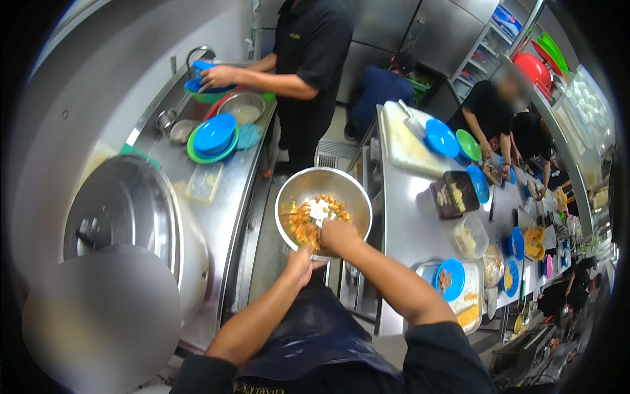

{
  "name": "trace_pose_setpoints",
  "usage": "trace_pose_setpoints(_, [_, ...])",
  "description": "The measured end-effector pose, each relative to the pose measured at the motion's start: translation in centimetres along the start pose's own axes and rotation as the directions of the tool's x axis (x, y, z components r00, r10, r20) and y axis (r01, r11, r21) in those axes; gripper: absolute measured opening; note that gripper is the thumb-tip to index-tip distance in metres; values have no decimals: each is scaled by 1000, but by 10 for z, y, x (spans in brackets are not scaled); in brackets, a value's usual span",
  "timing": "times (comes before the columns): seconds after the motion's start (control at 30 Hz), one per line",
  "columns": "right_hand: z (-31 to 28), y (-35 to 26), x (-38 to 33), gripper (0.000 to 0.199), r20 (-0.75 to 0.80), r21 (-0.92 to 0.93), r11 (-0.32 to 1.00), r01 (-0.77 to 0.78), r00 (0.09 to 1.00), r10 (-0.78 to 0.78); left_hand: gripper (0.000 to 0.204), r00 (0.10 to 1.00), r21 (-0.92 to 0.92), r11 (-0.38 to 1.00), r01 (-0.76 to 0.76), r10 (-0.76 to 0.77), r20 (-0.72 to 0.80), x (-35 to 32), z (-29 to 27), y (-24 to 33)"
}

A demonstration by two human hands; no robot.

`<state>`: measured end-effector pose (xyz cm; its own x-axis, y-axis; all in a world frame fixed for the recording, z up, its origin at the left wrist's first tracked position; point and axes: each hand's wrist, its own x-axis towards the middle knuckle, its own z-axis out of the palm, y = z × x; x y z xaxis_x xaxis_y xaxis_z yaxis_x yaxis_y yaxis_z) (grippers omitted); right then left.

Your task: The person mixes a salad in a large metal bowl using a spoon, then adds seasoning from a small container. They proceed to distribute the mixed salad into several clear plastic bowls lined up on the stainless steel counter. Finally, they add shredded chicken pieces by hand to the bowls.

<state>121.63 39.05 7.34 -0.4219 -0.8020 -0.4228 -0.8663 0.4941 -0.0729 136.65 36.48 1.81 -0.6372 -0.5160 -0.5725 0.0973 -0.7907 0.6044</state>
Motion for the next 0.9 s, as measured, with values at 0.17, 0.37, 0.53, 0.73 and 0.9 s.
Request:
trace_pose_setpoints(0.17, [-3, 70, 55, 30, -75, -13, 1000, 17, 997, -18, 51, 995, 160, 987, 8, -23, 96, 53, 38, 31])
trace_pose_setpoints(0.37, [-62, 139, 112, 33, -64, 26, 997, 78, 995, -76, 52, 998, 197, 980, -7, -7, 69, 91, 111, 82])
trace_pose_setpoints(0.53, [-101, 177, 185, 26, -197, 48, 997, 67, 979, -56, 62, 996, 144, 989, 13, -26, 89, 219, 170, 94])
trace_pose_setpoints(0.73, [-151, 235, 277, 33, -113, 79, 994, -75, 990, 84, 59, 991, 165, 984, 72, -90, 101, 290, 241, 139])
trace_pose_setpoints(0.9, [-202, 262, 290, 34, -76, 92, 994, -63, 995, 70, 51, 982, 233, 969, 77, -114, 152, 293, 274, 191])
